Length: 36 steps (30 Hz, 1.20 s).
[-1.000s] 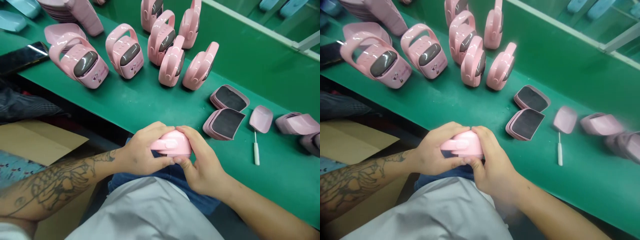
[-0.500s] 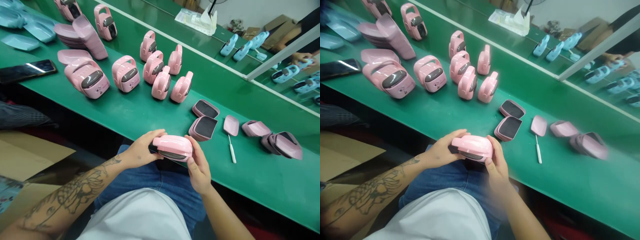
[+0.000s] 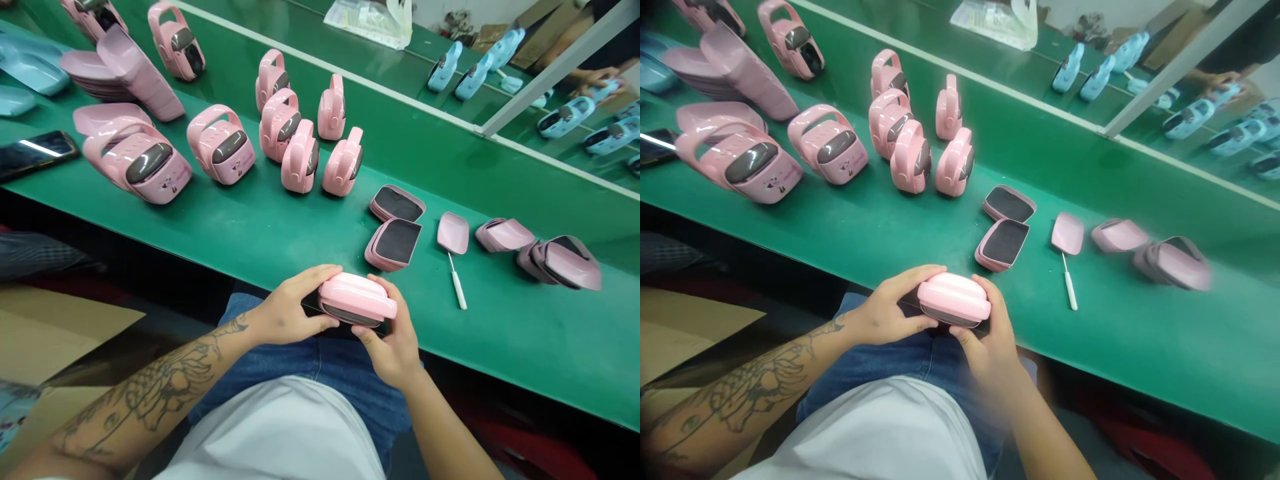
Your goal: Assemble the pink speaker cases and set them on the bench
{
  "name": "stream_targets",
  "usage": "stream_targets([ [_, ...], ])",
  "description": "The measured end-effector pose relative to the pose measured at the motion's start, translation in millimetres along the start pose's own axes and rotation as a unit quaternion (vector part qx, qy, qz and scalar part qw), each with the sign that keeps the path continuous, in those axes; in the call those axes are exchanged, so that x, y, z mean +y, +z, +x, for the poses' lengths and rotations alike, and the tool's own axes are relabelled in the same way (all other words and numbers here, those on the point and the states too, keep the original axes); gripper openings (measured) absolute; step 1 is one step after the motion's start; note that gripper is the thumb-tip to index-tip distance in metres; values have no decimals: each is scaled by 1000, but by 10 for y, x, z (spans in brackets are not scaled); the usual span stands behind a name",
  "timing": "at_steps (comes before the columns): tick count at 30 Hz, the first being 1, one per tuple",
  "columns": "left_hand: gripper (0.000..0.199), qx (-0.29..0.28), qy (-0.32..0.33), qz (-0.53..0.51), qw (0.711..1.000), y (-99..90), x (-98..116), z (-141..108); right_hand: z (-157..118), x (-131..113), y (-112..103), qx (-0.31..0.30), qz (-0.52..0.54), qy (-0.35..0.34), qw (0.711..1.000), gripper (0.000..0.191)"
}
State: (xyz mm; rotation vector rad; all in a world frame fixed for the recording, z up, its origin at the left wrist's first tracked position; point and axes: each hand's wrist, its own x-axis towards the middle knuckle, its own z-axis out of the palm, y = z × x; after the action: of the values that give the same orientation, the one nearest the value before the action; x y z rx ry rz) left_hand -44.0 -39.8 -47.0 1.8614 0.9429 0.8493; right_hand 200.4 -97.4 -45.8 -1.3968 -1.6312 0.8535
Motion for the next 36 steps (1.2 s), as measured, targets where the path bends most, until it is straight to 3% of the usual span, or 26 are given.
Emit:
stream_targets([
  [5, 87, 35, 30, -9, 999, 27, 139, -26, -162, -26, -23, 18, -18, 16, 1000, 75],
  [8, 96, 36, 136, -35, 989, 14, 350, 147, -65, -97, -170, 57, 2, -36, 998, 85],
  [10, 99, 76, 208, -48, 974, 24, 520, 382, 112, -227, -319, 75, 43, -54, 995, 81],
  [12, 92, 123, 251, -55, 958, 34, 670, 694, 361, -376, -471, 66, 92, -13, 993, 77],
  [16, 83, 141, 174, -68, 972, -44, 785, 1383, 1069, -514, -744, 98, 142, -13, 985, 64],
  [18, 85, 146, 132, -23, 980, -142, 721, 1669, 1562, -468, -887, 92, 118, -27, 988, 66],
  [20, 73, 206, 133, 57, 968, -240, 573, 1869, 2128, -351, -1031, 143, 28, -10, 989, 76],
  [23, 40, 310, 210, 143, 916, -309, 244, 1999, 2938, -55, -1184, 234, -142, 145, 951, 79],
  [25, 26, 320, 268, 167, 893, -294, 26, 2015, 3318, 185, -1219, 248, -172, 187, 935, 79],
  [28, 18, 309, 318, 186, 877, -229, -181, 2017, 3563, 476, -1216, 253, -208, 239, 914, 56],
  [30, 17, 312, 331, 191, 870, -180, -219, 2016, 3578, 545, -1225, 254, -230, 256, 904, 60],
  [33, 21, 302, 353, 192, 864, -94, -188, 1996, 3617, 412, -1222, 263, -276, 222, 897, 102],
  [34, 23, 287, 368, 191, 863, -63, -174, 1984, 3679, 319, -1185, 261, -290, 195, 900, 106],
  [36, 25, 247, 399, 194, 862, -8, -160, 1964, 3902, 103, -1012, 228, -302, 135, 916, 85],
])
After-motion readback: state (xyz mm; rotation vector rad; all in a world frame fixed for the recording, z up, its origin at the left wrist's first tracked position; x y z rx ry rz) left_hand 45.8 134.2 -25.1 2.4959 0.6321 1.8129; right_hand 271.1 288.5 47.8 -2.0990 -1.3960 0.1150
